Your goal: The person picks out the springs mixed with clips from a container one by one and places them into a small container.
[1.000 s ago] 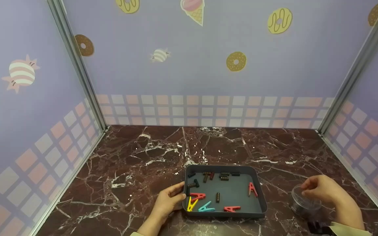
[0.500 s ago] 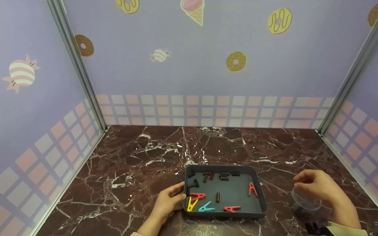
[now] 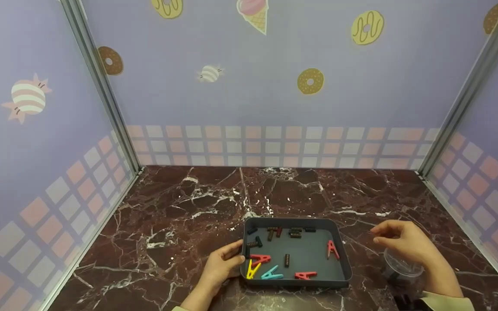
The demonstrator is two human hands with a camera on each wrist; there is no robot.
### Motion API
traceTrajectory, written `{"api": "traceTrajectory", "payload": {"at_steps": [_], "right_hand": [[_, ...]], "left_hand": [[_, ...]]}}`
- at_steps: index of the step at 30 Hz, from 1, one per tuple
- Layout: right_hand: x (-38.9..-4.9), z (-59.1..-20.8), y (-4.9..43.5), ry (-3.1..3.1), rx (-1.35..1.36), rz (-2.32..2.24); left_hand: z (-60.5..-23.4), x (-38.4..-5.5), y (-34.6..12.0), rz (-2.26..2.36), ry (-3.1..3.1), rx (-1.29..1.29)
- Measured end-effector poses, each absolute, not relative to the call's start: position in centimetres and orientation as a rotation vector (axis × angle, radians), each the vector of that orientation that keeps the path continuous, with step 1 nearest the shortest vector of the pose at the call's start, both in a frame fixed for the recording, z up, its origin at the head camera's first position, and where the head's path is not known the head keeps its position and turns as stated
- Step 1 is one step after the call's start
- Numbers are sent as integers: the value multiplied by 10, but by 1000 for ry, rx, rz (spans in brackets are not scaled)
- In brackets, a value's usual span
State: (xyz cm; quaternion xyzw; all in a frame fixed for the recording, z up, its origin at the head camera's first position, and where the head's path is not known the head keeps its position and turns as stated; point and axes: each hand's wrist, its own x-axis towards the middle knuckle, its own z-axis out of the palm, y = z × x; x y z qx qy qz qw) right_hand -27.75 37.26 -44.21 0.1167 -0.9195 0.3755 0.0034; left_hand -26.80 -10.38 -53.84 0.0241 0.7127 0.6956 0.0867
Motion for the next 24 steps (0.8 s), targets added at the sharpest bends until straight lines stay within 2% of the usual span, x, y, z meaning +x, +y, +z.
{"api": "traceTrajectory", "payload": {"at_steps": [24], "right_hand": [[-292, -465, 324, -2678, 580, 1537]], "left_hand": [[-541, -271, -102, 2075, 2141, 58]]}}
